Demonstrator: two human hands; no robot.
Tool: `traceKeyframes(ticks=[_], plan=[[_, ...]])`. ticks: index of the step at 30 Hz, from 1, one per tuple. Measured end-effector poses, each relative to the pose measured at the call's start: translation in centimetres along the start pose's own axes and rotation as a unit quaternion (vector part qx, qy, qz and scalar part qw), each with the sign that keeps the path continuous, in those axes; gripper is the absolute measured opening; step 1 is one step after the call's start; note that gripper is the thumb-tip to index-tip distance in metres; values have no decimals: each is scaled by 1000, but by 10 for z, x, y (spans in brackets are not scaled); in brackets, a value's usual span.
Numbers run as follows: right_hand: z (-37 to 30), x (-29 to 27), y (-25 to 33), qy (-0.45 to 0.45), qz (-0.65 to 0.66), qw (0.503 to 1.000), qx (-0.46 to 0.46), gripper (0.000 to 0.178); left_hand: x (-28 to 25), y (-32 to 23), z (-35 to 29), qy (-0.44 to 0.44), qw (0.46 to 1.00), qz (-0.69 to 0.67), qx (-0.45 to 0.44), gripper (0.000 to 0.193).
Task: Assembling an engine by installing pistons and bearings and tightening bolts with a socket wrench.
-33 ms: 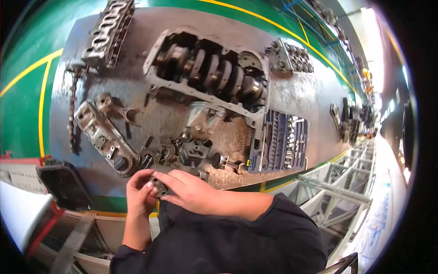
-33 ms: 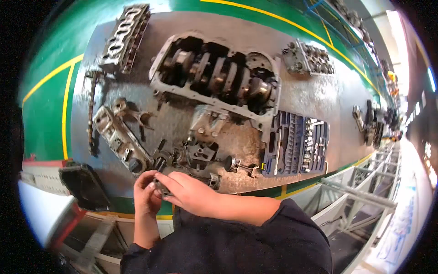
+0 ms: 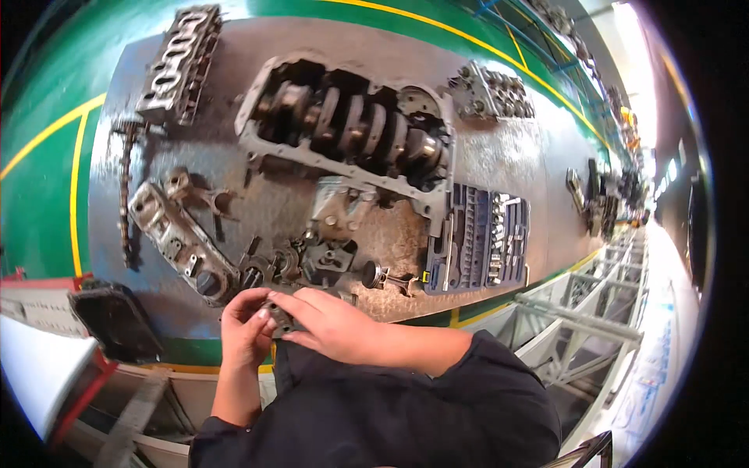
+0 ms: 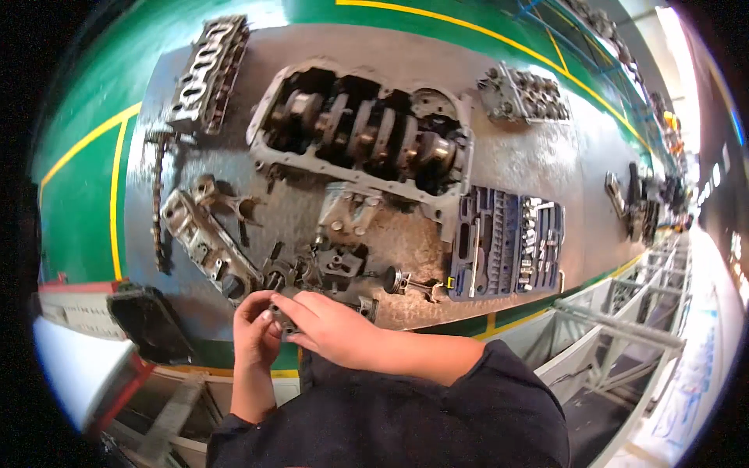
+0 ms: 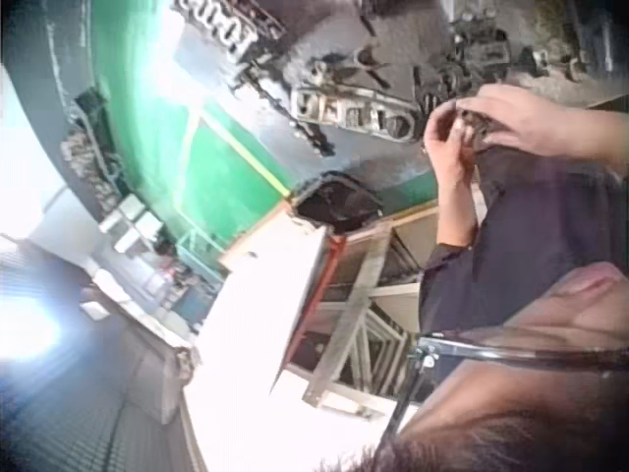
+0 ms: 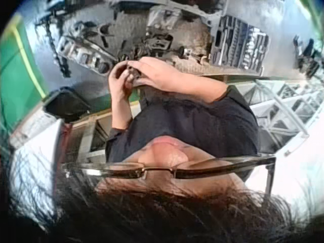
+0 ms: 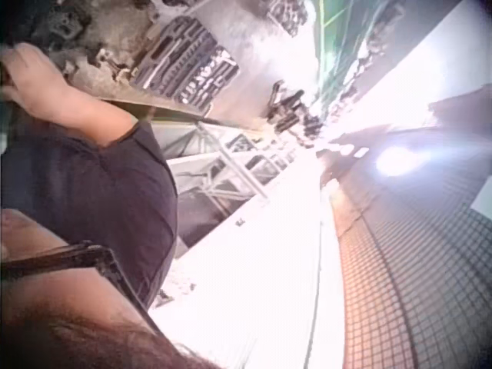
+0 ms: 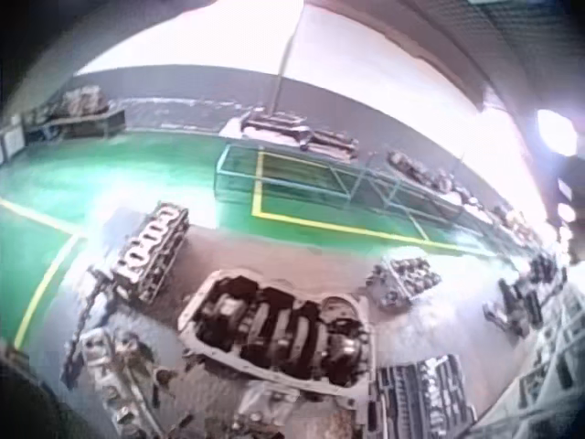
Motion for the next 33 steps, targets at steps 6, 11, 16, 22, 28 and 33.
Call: traceKeyframes(ticks=[6, 11, 16, 22, 28, 33], plan=[[-20, -109, -7, -43, -74, 996, 24, 70, 129, 17, 13, 136, 983, 121, 35, 46], [-5, -219, -46, -187, -145, 970, 48, 70, 171, 40, 25, 145, 988, 39, -33, 37], [64, -269, -104, -193, -229, 954, 16, 60, 163, 72, 25, 134, 987, 48, -69, 25], [113, -233, -155, -141, -373, 915, 70, 58, 127, 97, 16, 64, 993, 66, -75, 23], [122, -219, -176, -132, -445, 880, 101, 46, 114, 104, 9, 33, 992, 96, -72, 24], [121, -216, -189, -135, -461, 873, 88, 46, 121, 108, 1, 50, 988, 119, -79, 24]])
Point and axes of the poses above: each hand's wrist, its own z-axis towards the middle knuckle, its own x-axis out of the palm, y = z × x, the point moved 7 cm from there along z, towards the middle knuckle, and after that the axes turned 11 degrees about -y, right-handed, at the moved point
